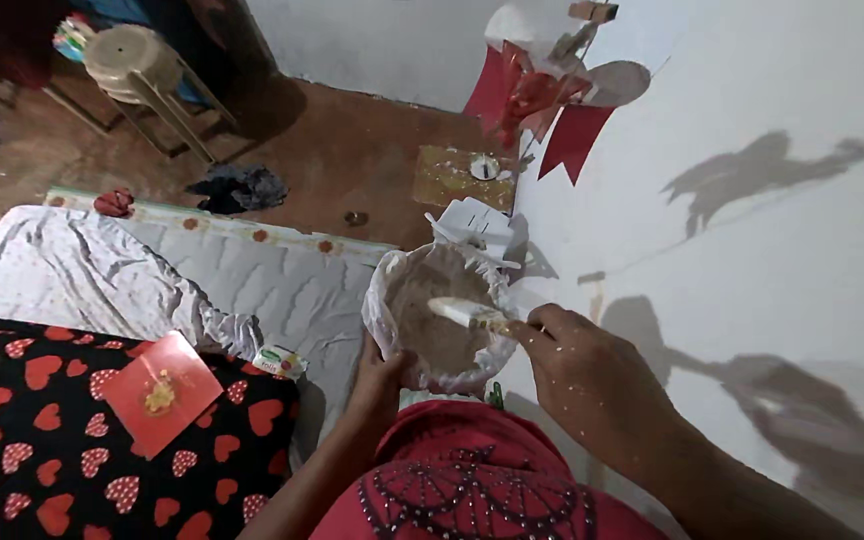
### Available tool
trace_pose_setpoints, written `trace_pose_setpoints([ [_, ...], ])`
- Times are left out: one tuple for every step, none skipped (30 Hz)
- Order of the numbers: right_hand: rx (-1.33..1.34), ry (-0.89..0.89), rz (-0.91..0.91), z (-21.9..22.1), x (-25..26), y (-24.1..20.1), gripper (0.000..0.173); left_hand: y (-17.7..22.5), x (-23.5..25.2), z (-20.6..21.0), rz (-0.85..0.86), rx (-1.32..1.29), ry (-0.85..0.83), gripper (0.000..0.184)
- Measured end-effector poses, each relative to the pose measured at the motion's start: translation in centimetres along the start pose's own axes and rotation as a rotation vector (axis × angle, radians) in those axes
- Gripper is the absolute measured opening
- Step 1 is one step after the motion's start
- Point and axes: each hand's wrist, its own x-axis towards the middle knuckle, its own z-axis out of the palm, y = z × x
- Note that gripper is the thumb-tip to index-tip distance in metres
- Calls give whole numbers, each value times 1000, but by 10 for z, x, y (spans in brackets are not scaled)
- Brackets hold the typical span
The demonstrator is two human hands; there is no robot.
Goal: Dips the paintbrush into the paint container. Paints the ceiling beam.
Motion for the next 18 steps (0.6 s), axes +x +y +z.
trace_pose_setpoints([
  [-4, -8, 35, 3, 2, 2, 23, -2, -2, 0, 6, -6, 5, 69],
  [-8, -32, 69, 7, 3, 3, 23, -3, -4, 1, 16, -16, 3, 69],
  [-9, -65, 96, 12, 3, 3, 25, -5, -6, 2, 29, -30, 2, 69],
  [-5, -95, 107, 16, 2, 2, 26, -7, -7, 2, 41, -44, 0, 70],
  [3, -123, 103, 18, -1, 0, 29, -10, -7, 2, 49, -54, 1, 70],
  [13, -131, 87, 19, -5, -1, 30, -12, -7, 3, 49, -62, 9, 69],
  [18, -117, 62, 17, -9, -2, 29, -13, -7, 3, 43, -64, 18, 69],
  [27, -97, 47, 15, -12, -1, 28, -14, -8, 3, 35, -65, 23, 69],
  [33, -80, 41, 12, -14, 1, 27, -15, -9, 3, 28, -64, 23, 69],
  [34, -72, 48, 10, -13, 3, 27, -17, -9, 3, 25, -58, 19, 70],
  [30, -72, 67, 9, -12, 5, 26, -18, -10, 3, 27, -56, 11, 71],
  [19, -76, 93, 11, -10, 6, 26, -19, -10, 3, 31, -55, 1, 71],
  [10, -93, 122, 14, -8, 7, 26, -19, -11, 4, 29, -49, -7, 71],
  [13, -124, 142, 16, -8, 6, 27, -18, -11, 5, 23, -41, -10, 71],
  [26, -158, 151, 16, -10, 4, 29, -17, -11, 7, 18, -29, -15, 71],
  [36, -164, 143, 16, -14, 2, 29, -16, -10, 7, 14, -21, -21, 72],
  [42, -140, 124, 15, -18, 3, 28, -16, -10, 7, 12, -14, -26, 71],
  [58, -119, 109, 13, -21, 5, 27, -17, -9, 7, 8, -9, -24, 70],
])
